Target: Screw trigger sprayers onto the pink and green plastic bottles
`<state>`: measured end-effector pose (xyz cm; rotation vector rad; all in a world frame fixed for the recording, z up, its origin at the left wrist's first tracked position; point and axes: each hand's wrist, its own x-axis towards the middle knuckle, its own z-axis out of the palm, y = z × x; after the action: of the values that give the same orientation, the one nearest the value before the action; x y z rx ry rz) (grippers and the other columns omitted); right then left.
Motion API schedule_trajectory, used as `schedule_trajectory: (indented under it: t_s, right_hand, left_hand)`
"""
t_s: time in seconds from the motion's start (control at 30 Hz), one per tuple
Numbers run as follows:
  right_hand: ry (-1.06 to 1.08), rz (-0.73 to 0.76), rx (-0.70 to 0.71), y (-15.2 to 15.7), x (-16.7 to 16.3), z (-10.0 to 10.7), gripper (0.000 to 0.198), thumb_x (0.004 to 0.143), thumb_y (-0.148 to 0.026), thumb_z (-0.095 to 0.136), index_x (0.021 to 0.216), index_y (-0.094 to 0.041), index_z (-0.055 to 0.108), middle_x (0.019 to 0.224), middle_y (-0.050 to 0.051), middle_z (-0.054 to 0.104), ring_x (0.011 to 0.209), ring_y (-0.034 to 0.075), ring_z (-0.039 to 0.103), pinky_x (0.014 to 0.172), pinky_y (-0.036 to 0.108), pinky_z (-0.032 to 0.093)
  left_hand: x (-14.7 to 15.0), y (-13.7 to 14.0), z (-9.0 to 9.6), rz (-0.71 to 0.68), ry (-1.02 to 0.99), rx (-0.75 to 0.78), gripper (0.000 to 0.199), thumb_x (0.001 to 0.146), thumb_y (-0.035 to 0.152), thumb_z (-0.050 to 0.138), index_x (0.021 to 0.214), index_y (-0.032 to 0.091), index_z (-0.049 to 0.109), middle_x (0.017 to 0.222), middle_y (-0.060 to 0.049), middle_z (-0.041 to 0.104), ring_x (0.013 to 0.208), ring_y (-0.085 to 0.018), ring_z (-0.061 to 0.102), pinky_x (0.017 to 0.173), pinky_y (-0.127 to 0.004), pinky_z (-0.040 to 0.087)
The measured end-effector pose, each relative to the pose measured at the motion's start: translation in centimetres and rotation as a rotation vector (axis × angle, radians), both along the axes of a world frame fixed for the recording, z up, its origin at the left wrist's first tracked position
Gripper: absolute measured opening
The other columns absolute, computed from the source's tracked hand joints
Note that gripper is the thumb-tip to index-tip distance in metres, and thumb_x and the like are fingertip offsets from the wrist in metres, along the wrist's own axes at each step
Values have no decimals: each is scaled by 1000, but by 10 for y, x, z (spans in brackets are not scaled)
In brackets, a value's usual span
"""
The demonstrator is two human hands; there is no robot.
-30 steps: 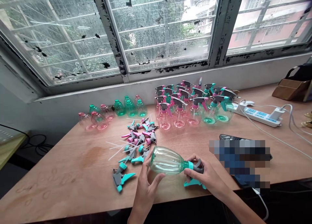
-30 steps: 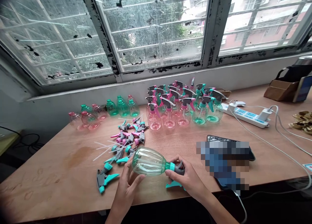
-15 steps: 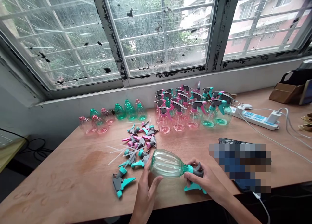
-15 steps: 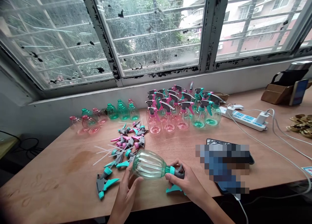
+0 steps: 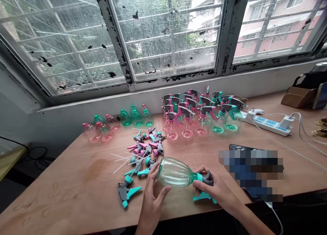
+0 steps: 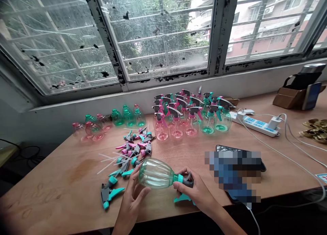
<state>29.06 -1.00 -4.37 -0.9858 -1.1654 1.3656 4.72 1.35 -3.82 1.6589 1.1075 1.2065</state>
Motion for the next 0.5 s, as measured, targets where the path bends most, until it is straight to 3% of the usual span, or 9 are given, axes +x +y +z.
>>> schedule_trajectory:
  t_s: [0.1,0.3,0.5]
  right_hand:
    - [40,4,-8,1,1,0,27,87,-38,78,90,-20,58,70,-3,70,62,16,69,65,28,54]
    - [48,5,-21,1,2,0,28,87,-39,78,91,-21,57,69,-4,70,62,16,69,66,29,54]
    - [7,11,-17,-1,1,3,28,87,-39,78,92,-21,57,70,-4,70,63,16,68,66,29,53]
  left_hand:
    - [0,0,1,29,54,15,48,93,36,67,140,34,54,163,-5,35,153,-34,28,121,-49,33]
    - [2,-1,3,-46,23,-66,58,90,35,70,144,32,48,155,-9,48,140,-33,50,117,-48,40]
    - [1,-2,1,3,-75,-72,46,89,38,72,132,27,60,159,-10,43,141,-35,48,114,-45,45]
